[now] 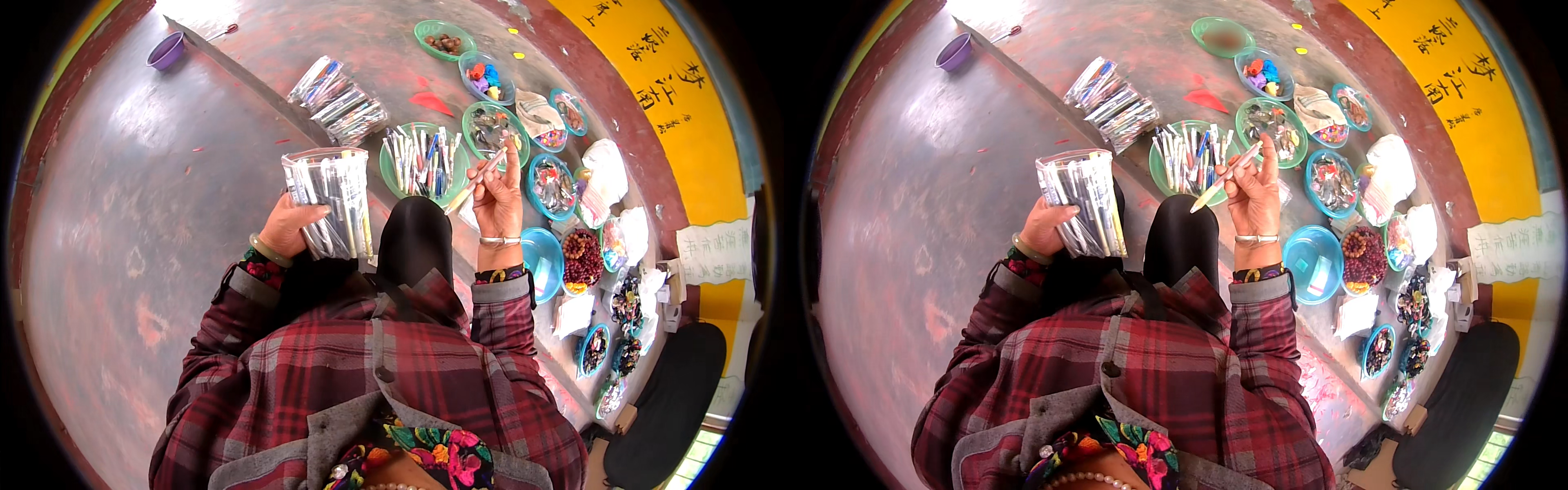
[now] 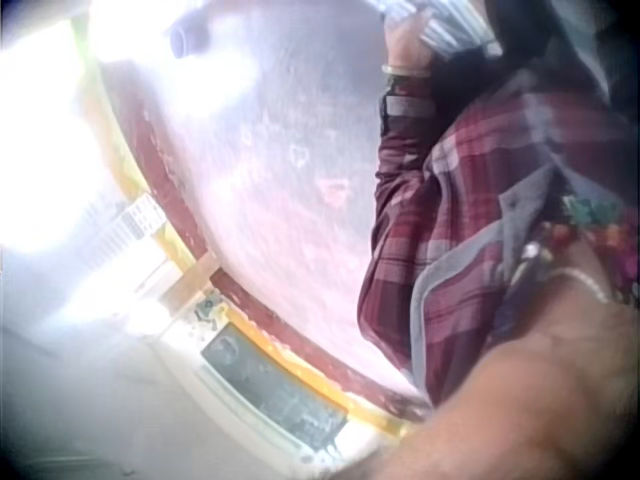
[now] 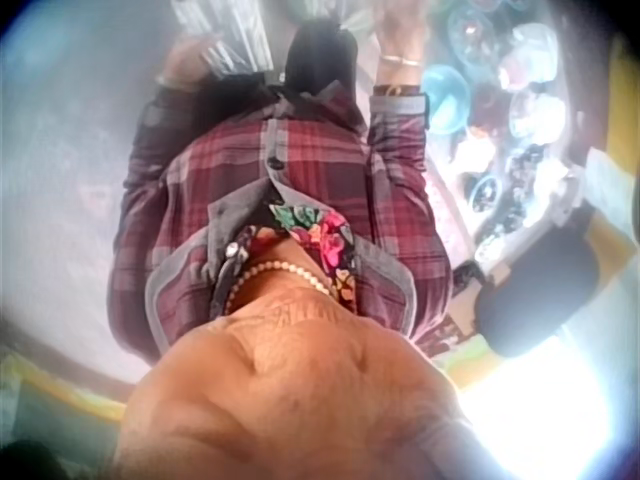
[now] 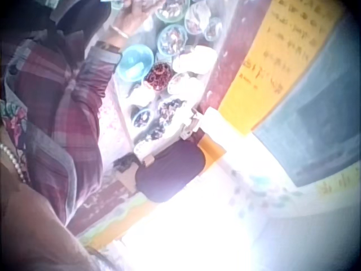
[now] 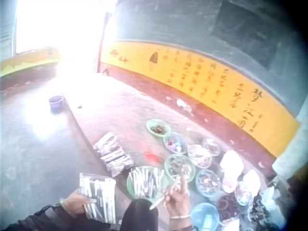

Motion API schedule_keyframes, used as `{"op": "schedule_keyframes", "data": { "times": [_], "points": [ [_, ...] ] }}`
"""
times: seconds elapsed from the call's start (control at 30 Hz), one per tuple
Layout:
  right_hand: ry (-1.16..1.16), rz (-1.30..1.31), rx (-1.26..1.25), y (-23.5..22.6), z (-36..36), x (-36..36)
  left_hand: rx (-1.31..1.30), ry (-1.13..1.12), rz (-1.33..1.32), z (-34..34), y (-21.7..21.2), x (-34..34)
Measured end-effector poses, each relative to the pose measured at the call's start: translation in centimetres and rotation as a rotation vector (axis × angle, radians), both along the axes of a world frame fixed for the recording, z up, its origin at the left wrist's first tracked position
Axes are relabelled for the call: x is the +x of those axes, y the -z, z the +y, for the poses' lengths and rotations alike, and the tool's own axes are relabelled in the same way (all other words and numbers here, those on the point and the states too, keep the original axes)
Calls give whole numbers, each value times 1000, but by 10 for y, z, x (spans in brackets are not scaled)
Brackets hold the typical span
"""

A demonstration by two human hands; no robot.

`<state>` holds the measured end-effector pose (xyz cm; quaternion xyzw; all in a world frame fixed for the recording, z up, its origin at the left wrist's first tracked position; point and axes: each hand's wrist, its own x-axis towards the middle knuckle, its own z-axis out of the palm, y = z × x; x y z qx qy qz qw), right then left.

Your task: The person sits on the floor and repeatedly picks up small, colorful sticks from a green bowl, placing them one by one into a clear plastic bag held in the left hand. The task involves sorting and packing these items into a single container.

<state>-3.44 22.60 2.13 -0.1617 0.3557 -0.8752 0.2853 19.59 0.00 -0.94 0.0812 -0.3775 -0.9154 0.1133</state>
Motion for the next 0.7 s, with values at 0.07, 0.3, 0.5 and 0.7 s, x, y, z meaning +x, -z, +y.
{"op": "schedule_keyframes", "data": {
  "times": [0.07, 0.3, 0.5, 0.7],
  "points": [
    [38, -37, -8, -4, -1, 1, 10, 2, -3, 0, 0, 0],
    [156, -165, 23, -6, -8, 2, 6, -17, 9, -3, 1, 3],
    [244, -113, 90, 2, -16, 6, -1, 19, -51, -5, -4, 6],
    [306, 118, 114, -51, -38, 25, -67, 141, -62, 3, -13, 2]
  ]
}}
